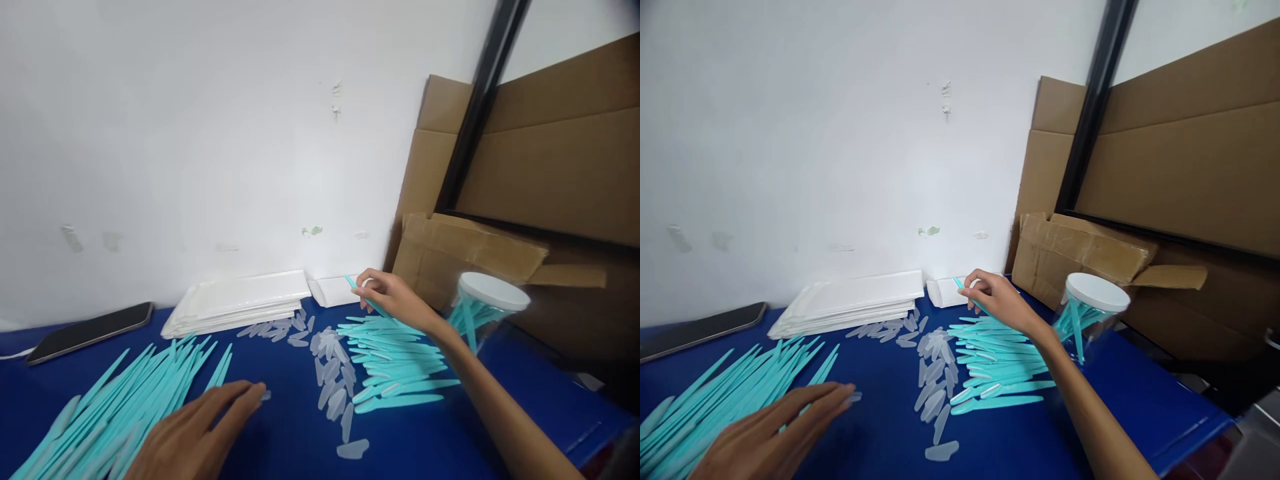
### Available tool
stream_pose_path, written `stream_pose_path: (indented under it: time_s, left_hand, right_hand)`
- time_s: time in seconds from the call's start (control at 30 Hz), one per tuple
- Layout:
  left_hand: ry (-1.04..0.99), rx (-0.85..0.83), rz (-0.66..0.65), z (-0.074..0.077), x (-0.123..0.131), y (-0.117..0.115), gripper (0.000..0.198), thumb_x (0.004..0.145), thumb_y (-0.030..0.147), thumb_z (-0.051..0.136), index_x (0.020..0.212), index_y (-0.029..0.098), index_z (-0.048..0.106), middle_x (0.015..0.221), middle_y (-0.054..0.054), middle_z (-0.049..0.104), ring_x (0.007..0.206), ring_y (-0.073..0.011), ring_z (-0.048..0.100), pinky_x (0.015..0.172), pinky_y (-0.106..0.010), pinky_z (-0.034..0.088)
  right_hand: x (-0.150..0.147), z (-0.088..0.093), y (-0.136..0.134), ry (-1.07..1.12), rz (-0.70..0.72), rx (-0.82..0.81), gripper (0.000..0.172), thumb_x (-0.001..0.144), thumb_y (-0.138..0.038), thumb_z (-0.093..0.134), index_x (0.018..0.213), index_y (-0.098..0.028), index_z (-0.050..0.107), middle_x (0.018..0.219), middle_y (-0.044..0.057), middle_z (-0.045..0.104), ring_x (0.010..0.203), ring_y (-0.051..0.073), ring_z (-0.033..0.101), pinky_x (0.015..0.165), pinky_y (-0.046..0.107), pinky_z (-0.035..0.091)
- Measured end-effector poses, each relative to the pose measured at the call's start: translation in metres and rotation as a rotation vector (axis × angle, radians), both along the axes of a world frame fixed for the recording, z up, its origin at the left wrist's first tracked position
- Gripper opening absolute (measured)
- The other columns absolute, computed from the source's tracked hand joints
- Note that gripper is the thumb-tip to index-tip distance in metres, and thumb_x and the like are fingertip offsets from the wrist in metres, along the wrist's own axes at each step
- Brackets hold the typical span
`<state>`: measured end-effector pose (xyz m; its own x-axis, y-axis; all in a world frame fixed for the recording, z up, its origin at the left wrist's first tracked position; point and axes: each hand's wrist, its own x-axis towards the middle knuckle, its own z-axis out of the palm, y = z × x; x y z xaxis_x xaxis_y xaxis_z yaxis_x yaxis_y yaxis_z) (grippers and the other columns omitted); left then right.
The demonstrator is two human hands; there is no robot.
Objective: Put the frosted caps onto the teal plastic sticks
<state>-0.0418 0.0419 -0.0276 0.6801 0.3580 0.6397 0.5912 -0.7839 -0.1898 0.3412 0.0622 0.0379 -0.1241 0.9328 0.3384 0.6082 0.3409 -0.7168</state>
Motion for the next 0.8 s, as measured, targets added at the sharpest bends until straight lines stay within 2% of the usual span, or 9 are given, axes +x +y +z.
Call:
stream_pose_path:
  time_s: [0.07, 0.17, 0.23, 0.33, 0.47, 0.6, 0.8]
  left_hand:
    - [-0.053, 0.022, -0.038, 0.011, -0.006, 0.006, 0.029, 0.105, 0.03, 0.042, 0.125, 0.026, 0.062, 0.108, -0.001, 0.074, 0.088, -0.0137, 0.074, 0.072, -0.019, 0.057]
    - [-0.165, 0.05, -0.008, 0.017, -0.012, 0.012, 0.024, 0.104, 0.031, 0.045, 0.112, 0.023, 0.067, 0.098, -0.002, 0.073, 0.076, -0.0118, 0.072, 0.064, -0.018, 0.054]
    - [-0.209, 0.015, 0.037, 0.014, -0.015, 0.013, 0.023, 0.104, 0.03, 0.047, 0.112, 0.023, 0.067, 0.099, -0.001, 0.071, 0.067, -0.009, 0.069, 0.057, -0.017, 0.051]
    - [-0.252, -0.08, 0.086, 0.006, -0.018, 0.011, 0.027, 0.104, 0.032, 0.049, 0.126, 0.025, 0.061, 0.101, 0.0, 0.069, 0.059, -0.0061, 0.063, 0.053, -0.016, 0.048]
    - [-0.271, -0.179, 0.057, 0.001, -0.017, 0.009, 0.032, 0.103, 0.03, 0.049, 0.134, 0.026, 0.056, 0.102, -0.002, 0.066, 0.063, -0.0065, 0.061, 0.053, -0.016, 0.047]
    - [-0.278, -0.255, 0.012, 0.0, -0.015, 0.01, 0.029, 0.103, 0.024, 0.048, 0.131, 0.026, 0.058, 0.102, -0.002, 0.065, 0.054, -0.0043, 0.054, 0.05, -0.017, 0.043]
    - [-0.264, -0.356, -0.059, -0.002, -0.016, 0.007, 0.032, 0.102, 0.018, 0.05, 0.132, 0.028, 0.057, 0.106, -0.002, 0.063, 0.063, -0.0049, 0.059, 0.059, -0.017, 0.049]
  right_hand:
    - [-0.031, 0.009, 0.0, -0.063, 0.006, 0.1, 0.027, 0.099, -0.047, 0.051, 0.101, -0.021, 0.059, 0.07, -0.003, 0.064, 0.059, 0.013, 0.06, 0.061, 0.025, 0.045]
    - [-0.082, 0.011, 0.001, -0.325, 0.095, 0.27, 0.019, 0.102, -0.039, 0.05, 0.106, -0.024, 0.063, 0.088, 0.0, 0.071, 0.073, 0.013, 0.064, 0.065, 0.024, 0.043]
    - [-0.112, 0.004, 0.001, -0.496, 0.157, 0.416, 0.02, 0.103, -0.036, 0.05, 0.111, -0.024, 0.063, 0.095, 0.002, 0.073, 0.076, 0.013, 0.066, 0.061, 0.023, 0.04]
    - [-0.141, -0.013, -0.003, -0.66, 0.193, 0.629, 0.022, 0.105, -0.031, 0.046, 0.106, -0.021, 0.066, 0.08, 0.001, 0.07, 0.066, 0.011, 0.062, 0.052, 0.023, 0.032]
    - [-0.147, -0.029, -0.01, -0.623, 0.232, 0.765, 0.018, 0.104, -0.027, 0.049, 0.105, -0.019, 0.065, 0.078, 0.0, 0.069, 0.066, 0.01, 0.062, 0.056, 0.022, 0.039]
    - [-0.142, -0.033, -0.016, -0.544, 0.275, 0.714, 0.016, 0.103, -0.025, 0.05, 0.107, -0.019, 0.064, 0.081, 0.001, 0.071, 0.068, 0.01, 0.064, 0.059, 0.022, 0.043]
    - [-0.145, -0.037, -0.02, -0.563, 0.301, 0.691, 0.017, 0.103, -0.028, 0.051, 0.109, -0.02, 0.065, 0.076, -0.001, 0.068, 0.062, 0.01, 0.061, 0.056, 0.024, 0.04]
